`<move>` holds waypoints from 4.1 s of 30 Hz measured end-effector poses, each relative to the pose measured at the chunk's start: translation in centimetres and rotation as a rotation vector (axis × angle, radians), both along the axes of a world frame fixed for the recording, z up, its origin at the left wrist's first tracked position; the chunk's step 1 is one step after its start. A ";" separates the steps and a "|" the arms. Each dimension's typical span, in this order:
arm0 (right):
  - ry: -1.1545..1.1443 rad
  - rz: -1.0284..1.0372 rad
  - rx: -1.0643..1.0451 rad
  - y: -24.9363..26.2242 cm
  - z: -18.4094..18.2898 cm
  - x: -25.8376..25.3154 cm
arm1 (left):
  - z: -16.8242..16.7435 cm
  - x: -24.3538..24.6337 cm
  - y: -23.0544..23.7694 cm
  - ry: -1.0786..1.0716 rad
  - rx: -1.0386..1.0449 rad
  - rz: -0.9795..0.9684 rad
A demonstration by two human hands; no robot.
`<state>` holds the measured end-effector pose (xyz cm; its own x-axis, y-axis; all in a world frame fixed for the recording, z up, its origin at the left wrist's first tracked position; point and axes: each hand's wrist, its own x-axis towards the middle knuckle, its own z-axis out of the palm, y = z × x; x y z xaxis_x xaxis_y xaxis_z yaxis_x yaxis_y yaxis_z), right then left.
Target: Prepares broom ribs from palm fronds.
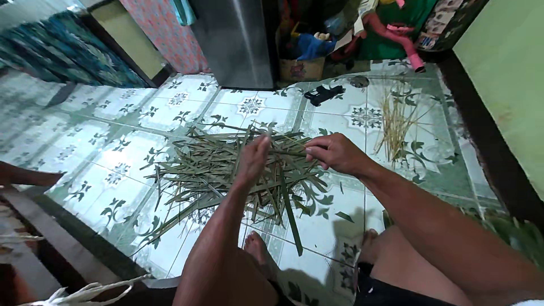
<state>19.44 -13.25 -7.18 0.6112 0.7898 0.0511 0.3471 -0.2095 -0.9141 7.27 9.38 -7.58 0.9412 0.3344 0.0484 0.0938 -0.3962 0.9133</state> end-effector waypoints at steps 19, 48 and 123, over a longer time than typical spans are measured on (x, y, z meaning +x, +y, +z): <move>-0.015 0.030 -0.020 -0.8 -0.1 0.5 | 0.0 -0.8 4.0 -0.160 -0.414 0.322; -0.040 0.095 -0.080 -1.2 0.1 1.0 | -0.8 -1.1 4.6 -0.139 -0.167 0.338; -0.230 0.126 0.056 -0.4 -0.5 0.3 | 1.1 -1.3 3.6 -0.209 -0.606 0.132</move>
